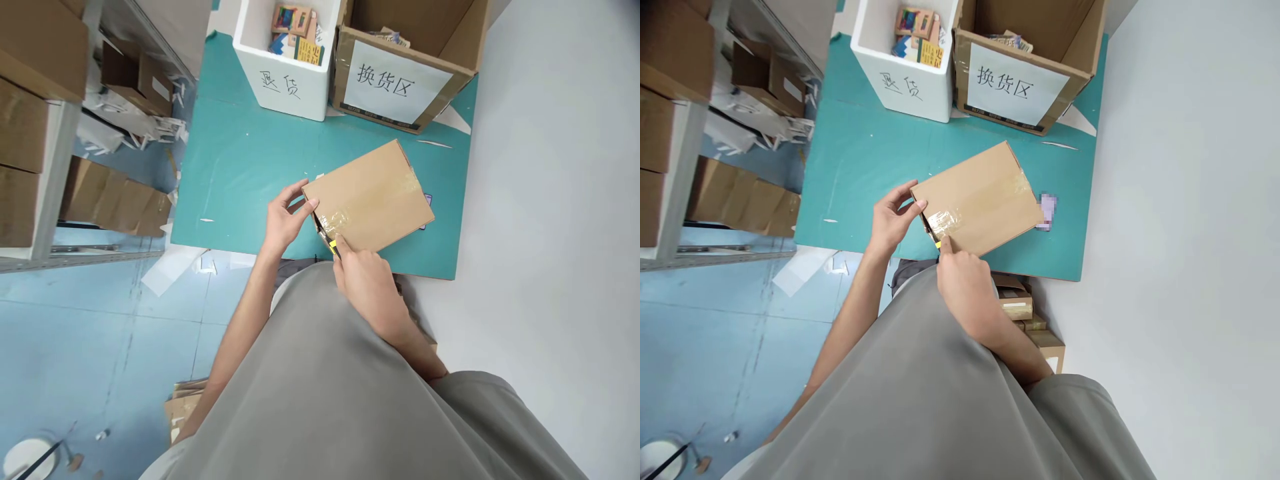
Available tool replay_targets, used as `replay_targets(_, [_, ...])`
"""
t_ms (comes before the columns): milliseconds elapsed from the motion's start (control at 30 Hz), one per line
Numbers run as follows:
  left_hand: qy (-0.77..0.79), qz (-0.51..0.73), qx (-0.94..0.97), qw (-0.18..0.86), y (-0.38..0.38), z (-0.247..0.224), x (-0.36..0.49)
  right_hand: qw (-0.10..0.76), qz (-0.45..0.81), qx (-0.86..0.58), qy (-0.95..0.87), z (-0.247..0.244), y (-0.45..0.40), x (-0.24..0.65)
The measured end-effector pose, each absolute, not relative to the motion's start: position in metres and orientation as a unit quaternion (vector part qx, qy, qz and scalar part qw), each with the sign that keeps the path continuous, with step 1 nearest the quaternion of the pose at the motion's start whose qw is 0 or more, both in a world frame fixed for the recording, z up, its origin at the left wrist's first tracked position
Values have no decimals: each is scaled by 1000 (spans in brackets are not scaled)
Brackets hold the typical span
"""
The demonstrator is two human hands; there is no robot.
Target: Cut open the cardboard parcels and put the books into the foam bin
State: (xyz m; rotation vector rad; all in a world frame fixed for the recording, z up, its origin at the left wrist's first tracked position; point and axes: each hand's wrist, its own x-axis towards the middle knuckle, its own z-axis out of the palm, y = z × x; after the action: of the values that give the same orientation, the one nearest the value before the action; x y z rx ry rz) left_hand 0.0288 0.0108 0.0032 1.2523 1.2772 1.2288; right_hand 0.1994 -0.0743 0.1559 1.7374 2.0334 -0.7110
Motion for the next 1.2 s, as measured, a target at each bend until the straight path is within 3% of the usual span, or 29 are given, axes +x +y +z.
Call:
replay_targets(333, [524,504,503,467,6,5,30,209,-254,576,748,160,-109,211])
replay_targets(467, [533,507,485,472,3,9,33,32,-164,710,684,161,-88,263])
replay_targets(533, [547,517,470,462,-7,12,38,-93,-46,799,592,146,-66,299])
replay_targets(600, [562,531,453,445,-23,13,44,-155,-11,828,539,123,-42,331])
replay_targets(833, [582,535,434,433,-53,0,52,-166,-73,827,532,66,-21,347])
replay_targets(1200, [605,465,484,428,-8,12,-41,-112,-216,759,604,85,-60,269])
